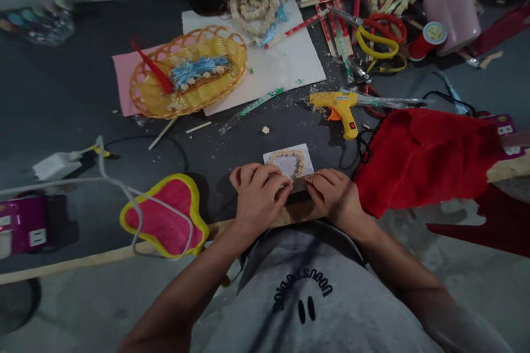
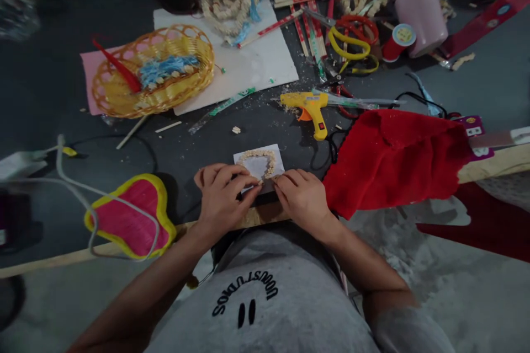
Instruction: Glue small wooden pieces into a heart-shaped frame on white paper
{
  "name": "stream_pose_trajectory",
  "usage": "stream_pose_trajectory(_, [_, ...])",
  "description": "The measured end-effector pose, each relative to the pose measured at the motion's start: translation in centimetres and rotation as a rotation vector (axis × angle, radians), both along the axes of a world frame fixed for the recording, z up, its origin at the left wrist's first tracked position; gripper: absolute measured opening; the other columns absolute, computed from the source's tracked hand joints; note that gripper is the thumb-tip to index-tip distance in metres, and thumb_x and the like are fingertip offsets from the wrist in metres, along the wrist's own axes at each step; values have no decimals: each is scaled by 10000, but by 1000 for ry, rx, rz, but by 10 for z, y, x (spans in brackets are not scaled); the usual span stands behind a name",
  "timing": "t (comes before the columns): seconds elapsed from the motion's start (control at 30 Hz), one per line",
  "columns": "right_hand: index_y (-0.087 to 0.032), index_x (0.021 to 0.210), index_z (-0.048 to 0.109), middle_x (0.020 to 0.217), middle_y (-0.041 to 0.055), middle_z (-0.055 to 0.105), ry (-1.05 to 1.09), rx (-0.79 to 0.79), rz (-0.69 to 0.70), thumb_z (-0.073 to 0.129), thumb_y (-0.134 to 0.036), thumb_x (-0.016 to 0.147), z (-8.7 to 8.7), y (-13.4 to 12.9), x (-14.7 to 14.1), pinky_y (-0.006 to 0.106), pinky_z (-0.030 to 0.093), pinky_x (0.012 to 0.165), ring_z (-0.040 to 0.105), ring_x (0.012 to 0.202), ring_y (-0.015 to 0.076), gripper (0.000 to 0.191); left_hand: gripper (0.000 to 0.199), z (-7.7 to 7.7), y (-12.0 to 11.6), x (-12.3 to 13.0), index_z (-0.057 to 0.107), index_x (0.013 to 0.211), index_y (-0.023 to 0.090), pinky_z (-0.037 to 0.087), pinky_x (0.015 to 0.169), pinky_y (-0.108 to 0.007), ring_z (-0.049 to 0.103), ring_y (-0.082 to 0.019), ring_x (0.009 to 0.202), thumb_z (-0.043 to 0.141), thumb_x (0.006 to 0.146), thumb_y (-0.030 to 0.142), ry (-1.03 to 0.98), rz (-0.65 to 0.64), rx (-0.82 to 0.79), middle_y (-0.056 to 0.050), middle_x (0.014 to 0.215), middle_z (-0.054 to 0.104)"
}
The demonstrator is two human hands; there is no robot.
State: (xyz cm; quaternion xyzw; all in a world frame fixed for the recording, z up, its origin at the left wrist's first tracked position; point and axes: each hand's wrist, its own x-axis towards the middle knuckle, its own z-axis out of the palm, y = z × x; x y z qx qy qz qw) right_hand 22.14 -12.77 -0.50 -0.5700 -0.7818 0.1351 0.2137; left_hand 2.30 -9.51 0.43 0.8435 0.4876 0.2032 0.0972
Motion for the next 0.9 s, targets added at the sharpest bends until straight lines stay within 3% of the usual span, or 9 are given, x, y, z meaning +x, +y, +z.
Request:
stream_pose_trajectory(0.23, [-187, 845, 685, 867, 48, 730, 31, 47, 41, 539, -206, 971, 4, 1, -5, 295, 474, 729, 635, 801, 163, 194, 55, -3, -2, -4, 723, 827, 269, 318, 923, -471, 481, -262, 1011, 689, 870, 261, 6, 8, 2, -24, 965, 699])
stream_pose_trajectory(0.53, [-196, 945, 704, 880, 62, 704, -9, 76, 56, 573, -240, 954, 4, 2, -9, 314, 450, 713, 605, 820, 192, 138, 101, 3, -6, -14, 733, 876, 270, 348, 902, -487, 490, -278, 1008, 639, 907, 294, 19, -6, -47, -36, 988, 704])
stream_pose_trajectory(0.9, [-196, 848, 688, 802, 41, 677, -102, -1, 77, 551, -317, 983, -2, 8, -20, 321, 405, 702, 585, 773, 174, 227, 116, -1, -19, -37, 733, 975, 281, 370, 898, -478, 517, -274, 996, 652, 900, 315, 31, 9, -101, -51, 990, 710])
